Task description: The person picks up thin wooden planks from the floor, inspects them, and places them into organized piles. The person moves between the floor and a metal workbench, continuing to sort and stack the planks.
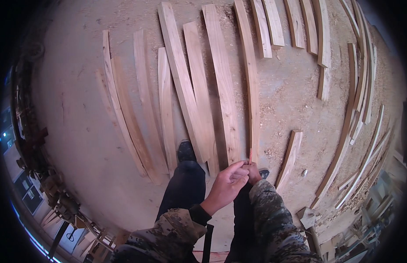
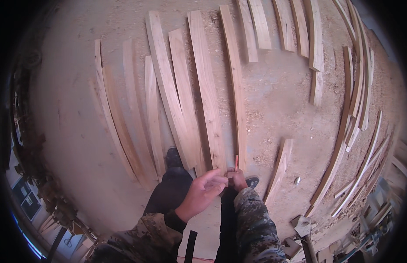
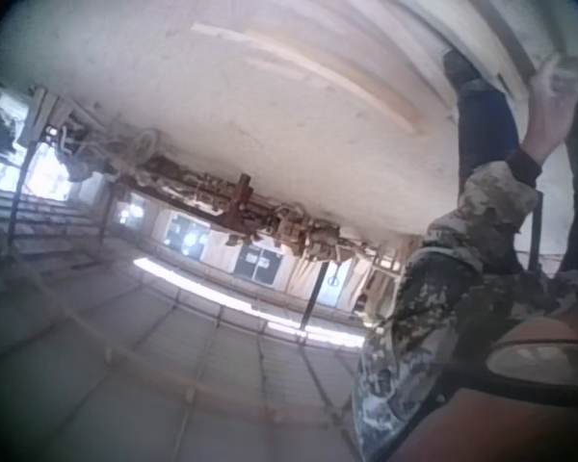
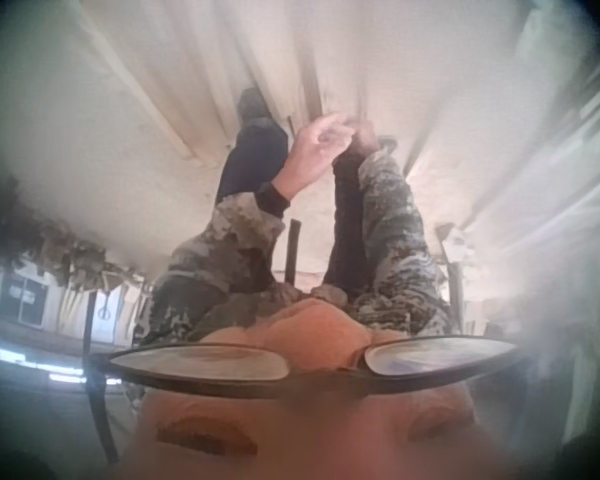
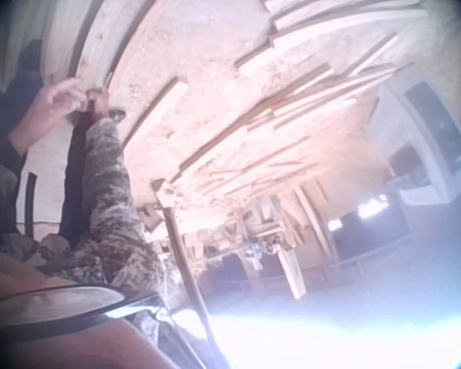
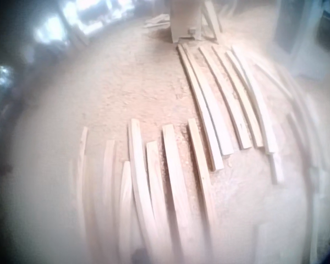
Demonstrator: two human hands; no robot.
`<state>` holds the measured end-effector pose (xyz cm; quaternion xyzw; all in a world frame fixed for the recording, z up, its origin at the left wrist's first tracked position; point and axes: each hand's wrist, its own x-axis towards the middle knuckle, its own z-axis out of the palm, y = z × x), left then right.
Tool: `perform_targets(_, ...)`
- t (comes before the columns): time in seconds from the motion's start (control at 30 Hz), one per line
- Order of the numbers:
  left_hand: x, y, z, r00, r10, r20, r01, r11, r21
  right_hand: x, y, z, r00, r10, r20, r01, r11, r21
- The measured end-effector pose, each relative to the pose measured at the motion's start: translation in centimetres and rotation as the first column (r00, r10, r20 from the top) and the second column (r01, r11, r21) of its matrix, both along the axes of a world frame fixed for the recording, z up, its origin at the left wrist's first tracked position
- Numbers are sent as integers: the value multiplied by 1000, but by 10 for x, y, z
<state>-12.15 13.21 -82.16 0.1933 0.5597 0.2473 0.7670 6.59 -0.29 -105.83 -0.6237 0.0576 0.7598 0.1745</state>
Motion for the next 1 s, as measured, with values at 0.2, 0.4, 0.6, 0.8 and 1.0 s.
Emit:
perform_targets(0.2,5,4,0,996,-40,74,44,997,-61,2,-31,10,985,-169,46,171,984,-43)
perform_targets(0.4,12,5,6,993,-71,98,81,991,-111,0,-68,1,972,-232,37,234,972,-39)
perform_targets(0.6,19,6,9,992,-106,63,112,989,-94,-21,-66,10,793,-609,-4,603,786,-134)
perform_targets(0.8,26,-4,3,993,-88,80,98,988,-123,-30,-43,38,725,-689,0,676,712,-190)
perform_targets(1.0,26,-7,-4,989,-88,119,106,982,-154,-43,-12,68,648,-761,-20,735,633,-242)
